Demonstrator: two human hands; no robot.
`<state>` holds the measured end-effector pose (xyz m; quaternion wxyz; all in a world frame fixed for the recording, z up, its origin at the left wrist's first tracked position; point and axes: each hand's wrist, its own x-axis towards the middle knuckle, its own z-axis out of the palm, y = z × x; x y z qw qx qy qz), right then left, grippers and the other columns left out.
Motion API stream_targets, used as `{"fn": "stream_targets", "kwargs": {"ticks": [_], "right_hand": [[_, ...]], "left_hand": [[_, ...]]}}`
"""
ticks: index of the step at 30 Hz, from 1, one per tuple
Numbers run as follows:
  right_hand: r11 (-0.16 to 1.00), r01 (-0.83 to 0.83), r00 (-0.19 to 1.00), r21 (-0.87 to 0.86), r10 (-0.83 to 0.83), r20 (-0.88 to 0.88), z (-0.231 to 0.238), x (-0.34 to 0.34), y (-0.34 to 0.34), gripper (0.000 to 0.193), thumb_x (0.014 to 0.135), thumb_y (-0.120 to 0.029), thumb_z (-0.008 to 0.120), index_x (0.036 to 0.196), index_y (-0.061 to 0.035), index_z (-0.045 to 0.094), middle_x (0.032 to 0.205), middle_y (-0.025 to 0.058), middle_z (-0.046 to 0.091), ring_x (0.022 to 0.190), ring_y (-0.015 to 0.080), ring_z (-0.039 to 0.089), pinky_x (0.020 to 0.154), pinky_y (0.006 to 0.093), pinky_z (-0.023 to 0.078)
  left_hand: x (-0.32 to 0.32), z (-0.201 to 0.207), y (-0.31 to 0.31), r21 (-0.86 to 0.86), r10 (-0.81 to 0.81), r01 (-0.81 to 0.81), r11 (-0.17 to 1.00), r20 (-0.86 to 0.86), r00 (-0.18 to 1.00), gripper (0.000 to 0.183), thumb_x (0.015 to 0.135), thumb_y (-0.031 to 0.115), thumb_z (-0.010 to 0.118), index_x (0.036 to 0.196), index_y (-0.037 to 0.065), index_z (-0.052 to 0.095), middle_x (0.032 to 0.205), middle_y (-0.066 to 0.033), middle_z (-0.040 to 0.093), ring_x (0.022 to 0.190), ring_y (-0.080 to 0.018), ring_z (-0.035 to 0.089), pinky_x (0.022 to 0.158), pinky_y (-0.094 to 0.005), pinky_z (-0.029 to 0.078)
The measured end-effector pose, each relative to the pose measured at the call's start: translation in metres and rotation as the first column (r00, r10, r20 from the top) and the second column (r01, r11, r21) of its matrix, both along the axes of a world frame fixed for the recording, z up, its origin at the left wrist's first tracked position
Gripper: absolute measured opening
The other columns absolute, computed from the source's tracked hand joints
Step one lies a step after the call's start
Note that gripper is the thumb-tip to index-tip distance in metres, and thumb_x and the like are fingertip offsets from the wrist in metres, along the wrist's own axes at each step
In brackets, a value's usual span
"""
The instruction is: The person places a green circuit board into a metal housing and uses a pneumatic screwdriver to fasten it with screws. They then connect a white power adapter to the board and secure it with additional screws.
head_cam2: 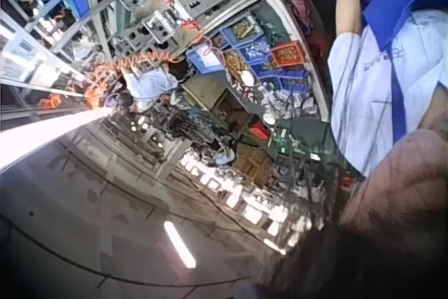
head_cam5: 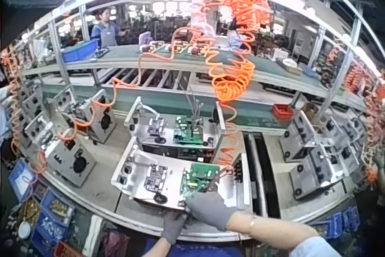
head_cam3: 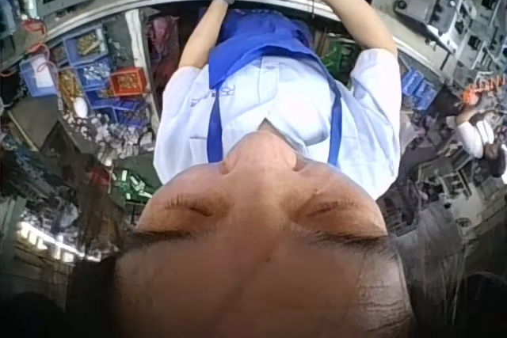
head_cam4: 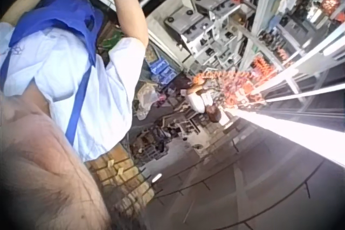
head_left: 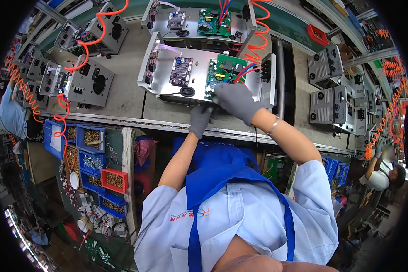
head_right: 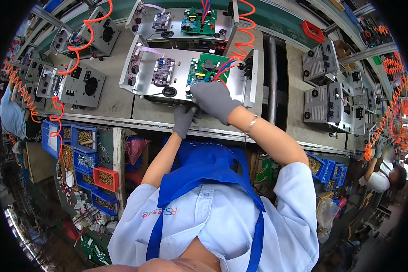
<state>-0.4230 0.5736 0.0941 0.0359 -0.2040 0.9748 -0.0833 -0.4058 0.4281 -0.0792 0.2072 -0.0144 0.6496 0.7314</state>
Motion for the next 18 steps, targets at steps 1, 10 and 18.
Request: {"fn": "stream_targets", "kwargs": {"ticks": [1, 10, 18], "right_hand": [[1.000, 0.014, 1.000, -0.001, -0.014, 0.022, -0.006, 0.002, 0.000, 0.021, 0.082, -0.027, 0.059, 0.085, -0.0061, 0.057, 0.080, 0.0119, 0.059, 0.069, 0.0318, 0.062, 0.060, 0.0430, 0.050], [0.942, 0.184, 0.944, 0.282, -0.249, 0.215, 0.047, 0.006, 0.030, 0.009, 0.072, -0.007, 0.063, 0.080, -0.0030, 0.066, 0.084, 0.0174, 0.066, 0.077, 0.0297, 0.068, 0.063, 0.0384, 0.054], [0.930, 0.351, 0.905, 0.104, -0.366, 0.218, 0.066, -0.002, 0.042, 0.010, 0.076, -0.008, 0.057, 0.077, -0.0036, 0.065, 0.076, 0.0174, 0.066, 0.076, 0.0305, 0.067, 0.064, 0.0397, 0.054]], "left_hand": [[0.005, 0.011, -0.004, -0.036, -0.013, 0.014, 0.999, 0.024, 1.000, 0.013, 0.087, 0.005, 0.056, 0.090, -0.006, 0.062, 0.079, -0.0114, 0.066, 0.053, -0.0137, 0.061, 0.042, -0.0251, 0.048], [-0.008, -0.025, -0.016, -0.629, -0.176, -0.028, 0.777, -0.259, 0.950, 0.013, 0.085, 0.007, 0.060, 0.086, -0.005, 0.059, 0.069, -0.0113, 0.061, 0.059, -0.0166, 0.064, 0.050, -0.0303, 0.049], [-0.008, 0.025, -0.021, -0.478, -0.190, 0.166, 0.863, -0.002, 0.982, 0.027, 0.088, 0.020, 0.061, 0.087, -0.007, 0.060, 0.067, -0.0097, 0.062, 0.056, -0.0133, 0.060, 0.050, -0.0274, 0.046]]}}
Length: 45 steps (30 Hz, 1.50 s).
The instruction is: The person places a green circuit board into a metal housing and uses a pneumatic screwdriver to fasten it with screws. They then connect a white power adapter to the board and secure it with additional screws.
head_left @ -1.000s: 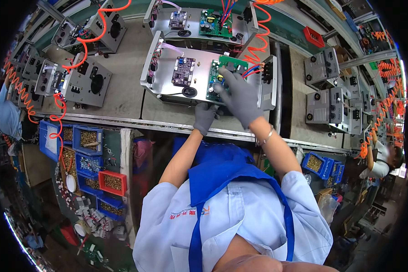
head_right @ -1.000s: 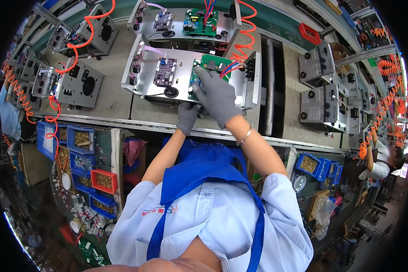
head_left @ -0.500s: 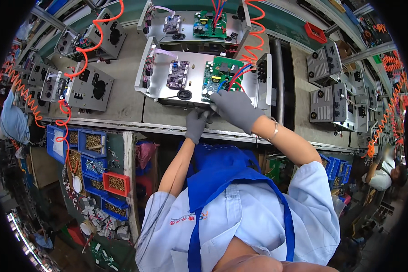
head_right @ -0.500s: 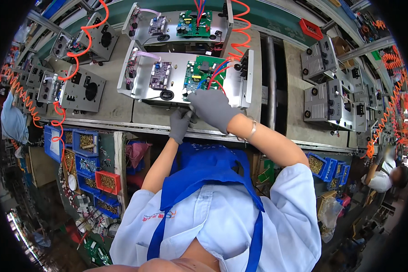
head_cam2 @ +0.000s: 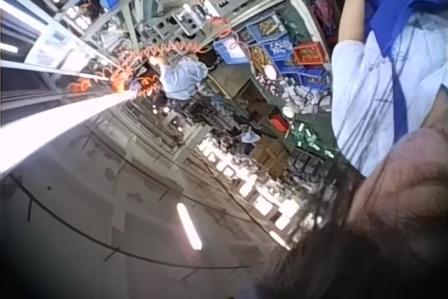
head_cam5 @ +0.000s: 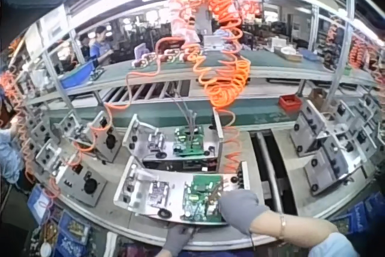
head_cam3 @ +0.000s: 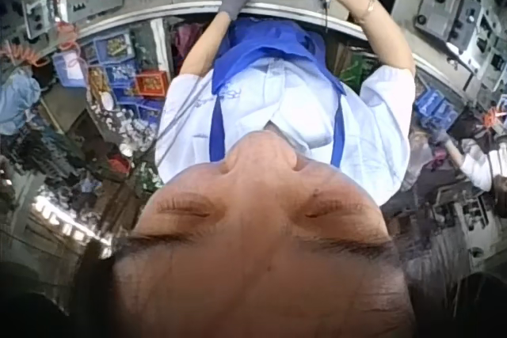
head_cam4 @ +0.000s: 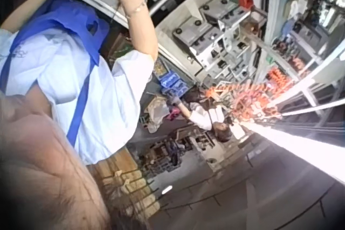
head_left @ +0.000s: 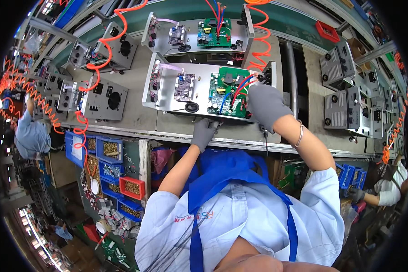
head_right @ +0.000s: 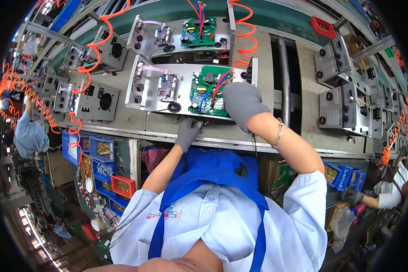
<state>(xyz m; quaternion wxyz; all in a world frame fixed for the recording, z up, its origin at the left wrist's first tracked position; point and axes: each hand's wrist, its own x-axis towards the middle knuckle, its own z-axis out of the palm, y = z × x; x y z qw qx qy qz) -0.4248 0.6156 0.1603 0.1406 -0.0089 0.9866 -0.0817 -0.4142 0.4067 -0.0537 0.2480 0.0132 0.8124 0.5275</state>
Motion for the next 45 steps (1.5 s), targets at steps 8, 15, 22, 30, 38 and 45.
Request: {"fn": "stream_targets", "kwargs": {"ticks": [8, 15, 22, 30, 38, 45], "right_hand": [[0.971, -0.227, 0.904, 0.080, 0.179, 0.388, -0.039, -0.013, 0.008, 0.017, 0.079, -0.014, 0.055, 0.085, -0.0027, 0.066, 0.083, 0.0167, 0.066, 0.079, 0.0328, 0.065, 0.070, 0.0408, 0.051], [0.869, -0.375, 0.896, -0.324, 0.429, 0.113, 0.100, -0.114, 0.014, 0.017, 0.084, -0.017, 0.053, 0.091, -0.0052, 0.064, 0.074, 0.0122, 0.063, 0.063, 0.0269, 0.059, 0.063, 0.0365, 0.047], [0.843, -0.284, 0.907, -0.456, 0.082, -0.414, 0.084, -0.276, 0.035, 0.026, 0.085, -0.017, 0.053, 0.106, -0.0048, 0.063, 0.088, 0.0078, 0.067, 0.072, 0.0153, 0.061, 0.064, 0.0283, 0.049], [0.887, -0.416, 0.893, -0.199, 0.357, -0.273, 0.036, -0.392, 0.022, 0.029, 0.081, -0.019, 0.052, 0.101, -0.0052, 0.067, 0.094, 0.0126, 0.067, 0.079, 0.0251, 0.064, 0.070, 0.0351, 0.052], [0.869, -0.190, 0.981, 0.457, 0.148, 0.126, 0.085, -0.337, 0.055, 0.012, 0.072, -0.009, 0.060, 0.079, -0.0055, 0.069, 0.082, 0.0167, 0.065, 0.075, 0.0323, 0.064, 0.068, 0.0408, 0.053], [0.925, -0.290, 0.923, 0.243, 0.204, 0.325, 0.046, -0.245, 0.055, 0.016, 0.071, -0.012, 0.061, 0.082, -0.0015, 0.066, 0.074, 0.0143, 0.065, 0.072, 0.0296, 0.065, 0.065, 0.0387, 0.051]], "left_hand": [[-0.071, 0.166, -0.005, -0.013, -0.718, 0.822, 0.570, 0.479, 0.505, 0.036, 0.087, 0.031, 0.057, 0.106, 0.001, 0.063, 0.083, -0.0164, 0.066, 0.071, -0.0270, 0.065, 0.070, -0.0374, 0.052], [-0.273, 0.195, 0.046, -0.188, -0.322, 0.263, 0.946, -0.620, 0.716, 0.024, 0.085, 0.014, 0.055, 0.106, 0.004, 0.061, 0.084, -0.0113, 0.066, 0.076, -0.0157, 0.062, 0.066, -0.0295, 0.049], [-0.363, 0.166, 0.127, 0.364, -0.145, 0.244, 0.899, -0.278, 0.950, 0.026, 0.084, 0.019, 0.059, 0.103, 0.001, 0.062, 0.077, -0.0061, 0.062, 0.066, -0.0148, 0.059, 0.058, -0.0289, 0.048], [-0.372, 0.155, 0.074, 0.718, -0.008, -0.196, 0.668, 0.270, 0.963, 0.018, 0.089, 0.023, 0.055, 0.093, 0.006, 0.060, 0.069, -0.0006, 0.054, 0.055, -0.0086, 0.050, 0.044, -0.0201, 0.039], [-0.337, 0.137, -0.013, 0.644, 0.012, -0.327, 0.692, 0.443, 0.897, 0.014, 0.086, 0.020, 0.058, 0.084, 0.006, 0.059, 0.070, -0.0016, 0.056, 0.056, -0.0075, 0.051, 0.046, -0.0173, 0.044], [-0.277, 0.164, -0.016, 0.539, -0.313, 0.076, 0.839, 0.364, 0.877, 0.018, 0.082, 0.016, 0.059, 0.086, -0.002, 0.059, 0.071, -0.0067, 0.057, 0.060, -0.0104, 0.054, 0.052, -0.0211, 0.046]]}}
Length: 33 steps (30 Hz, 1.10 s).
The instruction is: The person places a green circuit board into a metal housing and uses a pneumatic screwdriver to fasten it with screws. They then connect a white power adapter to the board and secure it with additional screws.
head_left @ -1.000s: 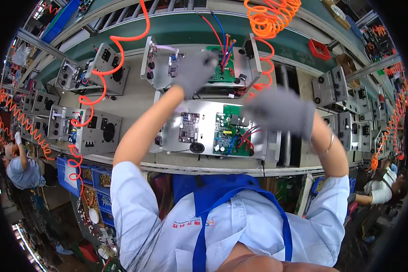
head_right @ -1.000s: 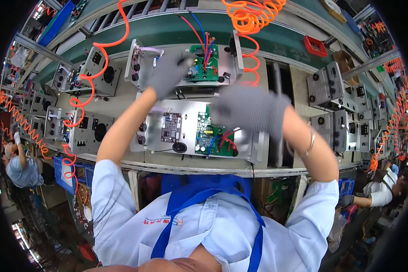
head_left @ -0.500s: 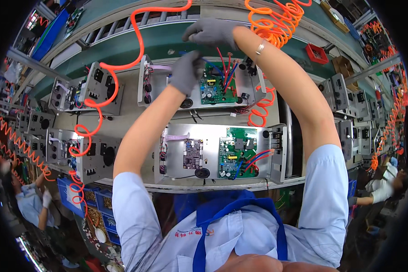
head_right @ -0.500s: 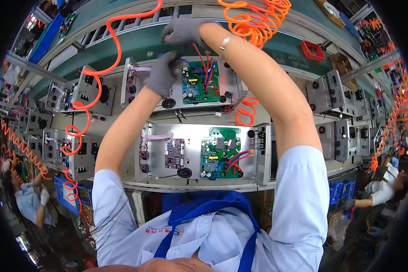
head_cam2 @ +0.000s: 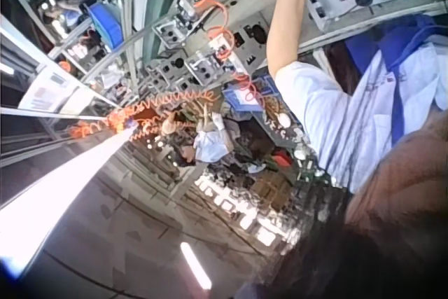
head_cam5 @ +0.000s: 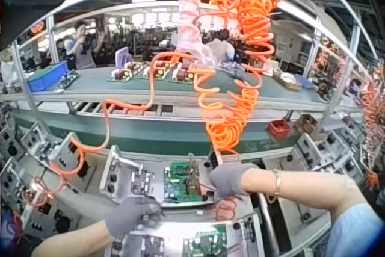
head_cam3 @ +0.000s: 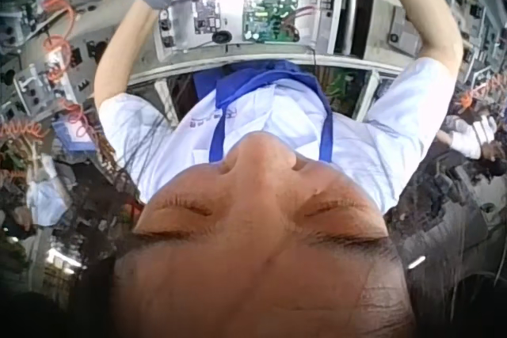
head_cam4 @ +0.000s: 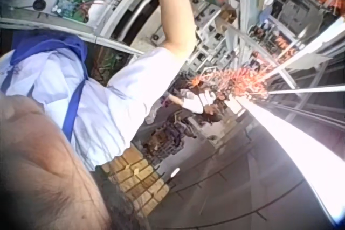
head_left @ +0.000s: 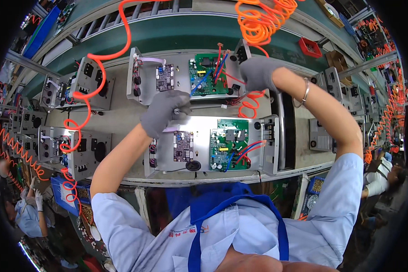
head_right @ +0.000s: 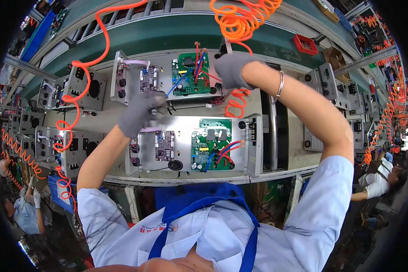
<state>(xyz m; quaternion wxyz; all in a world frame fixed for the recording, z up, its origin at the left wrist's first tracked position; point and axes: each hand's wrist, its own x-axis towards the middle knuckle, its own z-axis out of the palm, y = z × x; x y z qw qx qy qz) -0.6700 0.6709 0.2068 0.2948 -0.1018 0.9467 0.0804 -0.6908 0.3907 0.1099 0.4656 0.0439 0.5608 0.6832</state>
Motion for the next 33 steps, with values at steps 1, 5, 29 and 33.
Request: {"fn": "stream_targets", "kwargs": {"ticks": [1, 5, 29, 33], "right_hand": [[0.994, 0.080, 0.994, -0.073, -0.074, 0.081, -0.009, 0.004, 0.000, 0.017, 0.072, -0.012, 0.060, 0.083, -0.0005, 0.065, 0.073, 0.0136, 0.065, 0.071, 0.0284, 0.065, 0.065, 0.0384, 0.051], [0.712, 0.390, 0.889, -0.585, -0.457, 0.036, -0.052, 0.006, 0.003, 0.021, 0.074, -0.016, 0.059, 0.085, 0.0029, 0.058, 0.070, 0.0115, 0.064, 0.063, 0.0235, 0.065, 0.065, 0.0375, 0.051], [0.902, 0.320, 0.916, -0.289, -0.372, -0.148, -0.061, 0.010, -0.031, 0.020, 0.080, -0.009, 0.051, 0.089, 0.0021, 0.066, 0.088, 0.0239, 0.064, 0.086, 0.0376, 0.064, 0.076, 0.0423, 0.051], [0.887, 0.365, 0.874, -0.283, -0.431, -0.224, -0.101, 0.022, -0.024, 0.021, 0.079, -0.007, 0.053, 0.094, 0.0007, 0.065, 0.096, 0.0239, 0.063, 0.090, 0.0365, 0.063, 0.077, 0.0424, 0.051]], "left_hand": [[0.005, 0.001, 0.003, -0.034, -0.077, 0.075, 0.997, -0.071, 0.994, 0.017, 0.082, 0.015, 0.059, 0.085, -0.002, 0.060, 0.071, -0.0073, 0.058, 0.060, -0.0110, 0.055, 0.053, -0.0214, 0.046], [0.012, -0.008, 0.036, -0.315, -0.353, 0.217, 0.924, -0.483, 0.801, 0.013, 0.078, 0.009, 0.061, 0.081, -0.003, 0.063, 0.073, -0.0097, 0.065, 0.063, -0.0127, 0.060, 0.059, -0.0257, 0.048], [-0.003, -0.055, 0.058, -0.452, -0.368, -0.043, 0.891, -0.775, 0.514, 0.013, 0.085, 0.008, 0.052, 0.097, 0.004, 0.052, 0.076, -0.0082, 0.061, 0.063, -0.0126, 0.060, 0.056, -0.0276, 0.050], [0.007, -0.047, 0.068, -0.486, -0.428, 0.052, 0.873, -0.709, 0.560, 0.016, 0.085, 0.010, 0.051, 0.099, 0.003, 0.052, 0.078, -0.0123, 0.062, 0.067, -0.0206, 0.062, 0.062, -0.0342, 0.050]]}}
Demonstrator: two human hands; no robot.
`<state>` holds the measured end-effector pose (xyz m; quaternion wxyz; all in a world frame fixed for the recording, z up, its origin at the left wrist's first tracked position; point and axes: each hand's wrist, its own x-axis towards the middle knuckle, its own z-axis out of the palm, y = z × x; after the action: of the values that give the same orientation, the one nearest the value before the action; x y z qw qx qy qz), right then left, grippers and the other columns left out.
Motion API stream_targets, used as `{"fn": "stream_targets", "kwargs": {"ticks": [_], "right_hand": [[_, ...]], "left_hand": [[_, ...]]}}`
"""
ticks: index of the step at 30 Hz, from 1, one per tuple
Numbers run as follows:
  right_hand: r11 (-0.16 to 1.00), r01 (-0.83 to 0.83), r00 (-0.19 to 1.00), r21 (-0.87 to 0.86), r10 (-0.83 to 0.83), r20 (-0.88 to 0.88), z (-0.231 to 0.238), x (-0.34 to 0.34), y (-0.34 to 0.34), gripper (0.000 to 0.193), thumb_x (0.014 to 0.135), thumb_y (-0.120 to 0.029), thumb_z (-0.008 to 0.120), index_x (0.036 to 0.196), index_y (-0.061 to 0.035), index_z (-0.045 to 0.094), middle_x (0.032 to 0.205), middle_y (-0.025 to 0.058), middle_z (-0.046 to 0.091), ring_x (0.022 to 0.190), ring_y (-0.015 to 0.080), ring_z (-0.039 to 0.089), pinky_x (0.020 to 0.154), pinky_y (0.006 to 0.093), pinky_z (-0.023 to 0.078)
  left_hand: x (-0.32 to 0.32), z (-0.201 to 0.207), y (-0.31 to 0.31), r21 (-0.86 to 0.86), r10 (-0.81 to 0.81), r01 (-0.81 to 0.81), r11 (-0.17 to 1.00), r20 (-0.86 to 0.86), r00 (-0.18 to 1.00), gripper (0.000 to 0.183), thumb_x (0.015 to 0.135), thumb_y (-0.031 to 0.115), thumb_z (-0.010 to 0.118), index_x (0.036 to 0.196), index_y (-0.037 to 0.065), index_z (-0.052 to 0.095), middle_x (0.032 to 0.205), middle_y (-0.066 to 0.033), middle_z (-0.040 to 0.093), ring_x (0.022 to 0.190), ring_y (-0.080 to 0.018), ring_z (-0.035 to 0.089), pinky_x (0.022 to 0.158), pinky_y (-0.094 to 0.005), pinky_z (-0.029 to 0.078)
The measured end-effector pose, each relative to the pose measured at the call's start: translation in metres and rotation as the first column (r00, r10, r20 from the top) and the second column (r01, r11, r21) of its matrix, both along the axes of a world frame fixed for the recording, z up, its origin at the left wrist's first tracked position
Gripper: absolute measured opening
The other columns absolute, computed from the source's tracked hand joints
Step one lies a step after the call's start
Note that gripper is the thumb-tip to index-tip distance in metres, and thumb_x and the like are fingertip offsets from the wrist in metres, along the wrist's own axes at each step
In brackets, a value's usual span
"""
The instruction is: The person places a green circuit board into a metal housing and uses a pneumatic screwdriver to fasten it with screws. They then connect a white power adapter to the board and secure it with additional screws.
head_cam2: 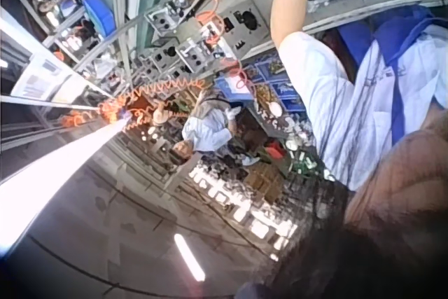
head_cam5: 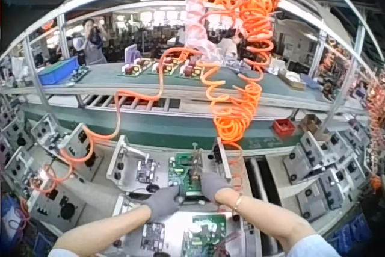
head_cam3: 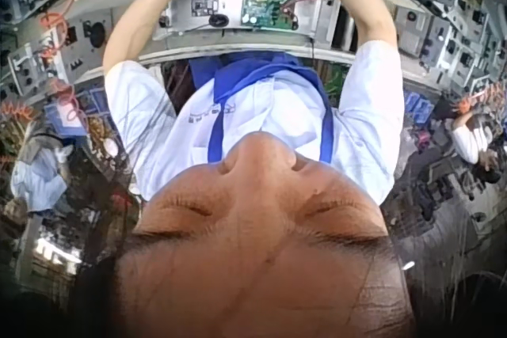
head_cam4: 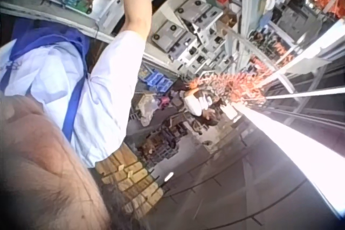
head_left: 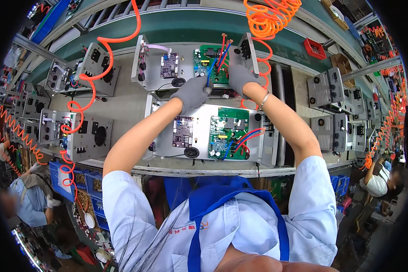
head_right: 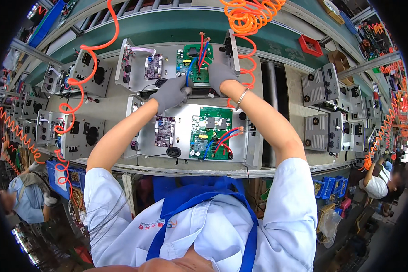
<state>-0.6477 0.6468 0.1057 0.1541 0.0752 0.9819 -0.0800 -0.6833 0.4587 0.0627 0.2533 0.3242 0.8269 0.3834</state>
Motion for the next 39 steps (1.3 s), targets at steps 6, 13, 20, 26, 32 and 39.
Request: {"fn": "stream_targets", "kwargs": {"ticks": [6, 13, 20, 26, 32, 39], "right_hand": [[0.958, -0.103, 0.967, -0.267, 0.159, 0.197, 0.034, 0.001, -0.022, 0.020, 0.082, -0.010, 0.052, 0.088, 0.0062, 0.063, 0.076, 0.0192, 0.066, 0.070, 0.0304, 0.067, 0.064, 0.0374, 0.054], [0.451, 0.215, 0.970, -0.866, -0.205, 0.134, 0.011, 0.027, -0.018, 0.023, 0.088, -0.016, 0.051, 0.085, 0.0063, 0.055, 0.076, 0.0142, 0.066, 0.059, 0.0179, 0.066, 0.051, 0.0274, 0.053], [0.471, 0.051, 0.941, -0.881, -0.319, -0.116, -0.006, 0.027, -0.036, 0.020, 0.089, -0.017, 0.053, 0.087, 0.0027, 0.055, 0.074, 0.0115, 0.065, 0.060, 0.0148, 0.065, 0.053, 0.0267, 0.053], [0.455, 0.023, 0.956, -0.890, -0.272, -0.114, -0.028, 0.028, -0.035, 0.016, 0.087, -0.013, 0.055, 0.090, 0.0021, 0.055, 0.075, 0.0110, 0.065, 0.062, 0.0144, 0.066, 0.057, 0.0264, 0.054], [0.454, 0.035, 0.933, -0.890, -0.335, -0.134, -0.017, 0.014, -0.046, 0.015, 0.085, -0.011, 0.057, 0.090, 0.0028, 0.055, 0.078, 0.0120, 0.065, 0.063, 0.0152, 0.066, 0.056, 0.0268, 0.053], [0.382, 0.015, 0.893, -0.924, -0.421, -0.160, -0.013, -0.030, -0.033, 0.017, 0.085, -0.011, 0.057, 0.089, 0.0056, 0.054, 0.077, 0.0142, 0.065, 0.063, 0.0173, 0.066, 0.056, 0.0277, 0.055]], "left_hand": [[0.022, -0.004, 0.005, -0.172, -0.007, -0.041, 0.984, -0.270, 0.963, 0.025, 0.086, 0.024, 0.048, 0.097, 0.004, 0.059, 0.089, -0.0208, 0.062, 0.085, -0.0402, 0.059, 0.076, -0.0469, 0.046], [0.043, -0.015, 0.014, -0.490, 0.056, -0.190, 0.851, -0.275, 0.960, 0.029, 0.084, 0.031, 0.052, 0.097, 0.009, 0.065, 0.095, -0.0129, 0.067, 0.091, -0.0316, 0.063, 0.083, -0.0413, 0.048], [0.019, -0.036, 0.012, -0.443, 0.410, -0.409, 0.797, -0.100, 0.907, 0.034, 0.080, 0.033, 0.054, 0.097, 0.007, 0.068, 0.098, -0.0149, 0.067, 0.090, -0.0316, 0.065, 0.080, -0.0418, 0.050], [0.017, -0.034, 0.022, -0.435, 0.535, -0.517, 0.737, -0.092, 0.840, 0.036, 0.076, 0.033, 0.057, 0.097, 0.005, 0.068, 0.099, -0.0189, 0.066, 0.093, -0.0319, 0.065, 0.079, -0.0427, 0.048], [0.015, -0.045, 0.028, -0.288, 0.686, -0.672, 0.682, -0.066, 0.725, 0.030, 0.074, 0.033, 0.060, 0.087, 0.007, 0.070, 0.096, -0.0175, 0.067, 0.089, -0.0312, 0.066, 0.071, -0.0381, 0.051], [-0.006, -0.067, 0.061, 0.303, 0.582, -0.867, 0.396, 0.647, 0.492, 0.013, 0.082, 0.000, 0.052, 0.086, 0.006, 0.064, 0.084, -0.0111, 0.065, 0.070, -0.0178, 0.063, 0.062, -0.0272, 0.053]]}}
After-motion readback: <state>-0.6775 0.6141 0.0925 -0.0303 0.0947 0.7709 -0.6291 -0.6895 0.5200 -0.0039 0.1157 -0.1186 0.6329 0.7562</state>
